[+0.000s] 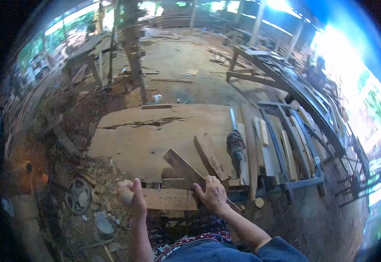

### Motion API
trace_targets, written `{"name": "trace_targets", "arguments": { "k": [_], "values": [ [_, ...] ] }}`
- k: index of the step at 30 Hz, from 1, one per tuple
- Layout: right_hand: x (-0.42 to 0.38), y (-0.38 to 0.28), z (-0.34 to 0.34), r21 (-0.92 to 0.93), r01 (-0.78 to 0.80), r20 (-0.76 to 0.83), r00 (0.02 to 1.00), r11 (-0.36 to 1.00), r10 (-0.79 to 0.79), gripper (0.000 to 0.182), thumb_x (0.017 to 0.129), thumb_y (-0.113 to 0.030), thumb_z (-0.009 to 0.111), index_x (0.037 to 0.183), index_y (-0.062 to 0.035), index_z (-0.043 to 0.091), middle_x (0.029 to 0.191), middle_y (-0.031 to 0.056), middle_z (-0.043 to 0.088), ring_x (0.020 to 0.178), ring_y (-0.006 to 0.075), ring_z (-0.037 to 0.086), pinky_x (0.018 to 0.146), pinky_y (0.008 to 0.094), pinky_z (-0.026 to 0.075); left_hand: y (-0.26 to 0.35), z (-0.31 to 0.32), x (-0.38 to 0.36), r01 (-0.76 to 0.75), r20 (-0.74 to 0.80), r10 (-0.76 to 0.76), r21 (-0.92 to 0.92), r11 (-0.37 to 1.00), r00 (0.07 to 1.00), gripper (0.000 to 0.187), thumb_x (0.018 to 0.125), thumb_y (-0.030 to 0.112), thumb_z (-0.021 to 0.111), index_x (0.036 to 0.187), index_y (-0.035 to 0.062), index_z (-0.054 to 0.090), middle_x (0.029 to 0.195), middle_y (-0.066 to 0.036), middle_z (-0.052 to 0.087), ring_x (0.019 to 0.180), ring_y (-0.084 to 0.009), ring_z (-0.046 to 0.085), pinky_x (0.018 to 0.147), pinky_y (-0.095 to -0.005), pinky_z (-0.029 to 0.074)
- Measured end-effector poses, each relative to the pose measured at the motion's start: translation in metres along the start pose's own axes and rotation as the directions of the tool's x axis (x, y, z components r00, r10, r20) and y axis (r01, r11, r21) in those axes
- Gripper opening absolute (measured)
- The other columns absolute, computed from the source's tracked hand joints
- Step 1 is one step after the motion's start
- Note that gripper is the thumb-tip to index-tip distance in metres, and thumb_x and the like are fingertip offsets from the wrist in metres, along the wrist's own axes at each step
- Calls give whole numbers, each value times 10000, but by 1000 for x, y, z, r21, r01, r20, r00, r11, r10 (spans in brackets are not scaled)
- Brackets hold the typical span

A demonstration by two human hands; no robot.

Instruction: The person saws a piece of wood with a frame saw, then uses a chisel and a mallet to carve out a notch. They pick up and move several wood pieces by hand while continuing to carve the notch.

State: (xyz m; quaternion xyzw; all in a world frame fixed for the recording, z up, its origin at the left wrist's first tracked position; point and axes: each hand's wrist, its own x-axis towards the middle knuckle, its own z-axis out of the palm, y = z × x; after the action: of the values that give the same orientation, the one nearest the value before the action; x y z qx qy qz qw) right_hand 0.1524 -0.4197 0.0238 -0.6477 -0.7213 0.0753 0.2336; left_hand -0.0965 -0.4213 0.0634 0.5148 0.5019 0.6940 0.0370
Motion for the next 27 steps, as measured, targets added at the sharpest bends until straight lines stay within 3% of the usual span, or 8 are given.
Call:
{"name": "trace_targets", "arguments": {
  "k": [5, 10, 12, 14, 18, 19, 22, 27],
  "values": [
    [-4, 13, 11, 276, -57, -51, 996, 959, 74, 477, 911, -435, 586, 1227, -95, 481, 1027, 228, 608, 999, 403, 601, 836, 500, 493, 4, 9, -11, 205, 109, -192, -123, 971, 975, 273, 933, 163, 640, 817, 91, 403, 791, 0, 410, 722, -134, 417, 671, -310, 372],
    [-5, 9, 0, 179, -157, 83, 986, 971, 144, 494, 936, -474, 528, 1239, -90, 463, 1037, 220, 608, 1000, 407, 604, 831, 511, 489, -6, 1, -14, 218, 118, -227, 87, 972, 967, 266, 944, 150, 615, 819, 107, 384, 788, 17, 347, 737, -125, 358, 701, -287, 336],
    [-5, 8, -1, 166, -170, 117, 982, 972, 151, 498, 944, -489, 504, 1238, -89, 460, 1038, 222, 607, 997, 406, 606, 829, 512, 488, -11, 1, -12, 245, 125, -248, 42, 969, 961, 284, 945, 153, 618, 799, 106, 379, 776, 23, 333, 723, -121, 343, 689, -284, 323],
    [-5, 8, -3, 178, -140, 102, 987, 974, 123, 500, 952, -511, 474, 1213, -85, 463, 1029, 223, 605, 988, 403, 609, 821, 511, 488, -19, 3, -11, 145, 69, -152, 98, 985, 986, 329, 949, 327, 619, 833, 92, 421, 748, 2, 386, 647, -117, 396, 594, -286, 367],
    [-5, 8, -4, 157, -152, 108, 985, 976, 136, 496, 953, -514, 470, 1194, -80, 465, 1021, 217, 604, 984, 402, 609, 824, 512, 486, -51, -2, -19, 373, -9, -374, -42, 927, 927, 339, 907, 382, 674, 890, 100, 486, 748, 15, 437, 609, -102, 434, 556, -251, 374],
    [-5, 10, -2, 161, -141, 102, 987, 977, 126, 497, 953, -512, 470, 1194, -77, 463, 1020, 215, 606, 981, 400, 611, 825, 510, 487, -85, -6, -24, 212, -74, -208, 60, 975, 975, 331, 896, 389, 686, 938, 108, 516, 759, 22, 462, 592, -95, 419, 534, -250, 368],
    [-8, 9, -3, 163, -125, 69, 991, 979, 115, 497, 954, -509, 469, 1188, -70, 462, 1012, 213, 609, 974, 398, 614, 823, 507, 491, -21, 3, -9, 392, -21, -393, -49, 919, 919, 278, 945, 188, 643, 789, 104, 429, 734, 36, 382, 645, -76, 354, 563, -240, 329],
    [-9, 10, 0, 155, -108, 32, 994, 982, 105, 495, 956, -503, 467, 1178, -60, 460, 987, 217, 614, 966, 398, 620, 824, 506, 494, -20, 4, -4, 273, -62, -283, -132, 953, 957, 280, 947, 202, 642, 790, 105, 432, 721, 45, 392, 607, -71, 356, 539, -236, 331]
  ]
}}
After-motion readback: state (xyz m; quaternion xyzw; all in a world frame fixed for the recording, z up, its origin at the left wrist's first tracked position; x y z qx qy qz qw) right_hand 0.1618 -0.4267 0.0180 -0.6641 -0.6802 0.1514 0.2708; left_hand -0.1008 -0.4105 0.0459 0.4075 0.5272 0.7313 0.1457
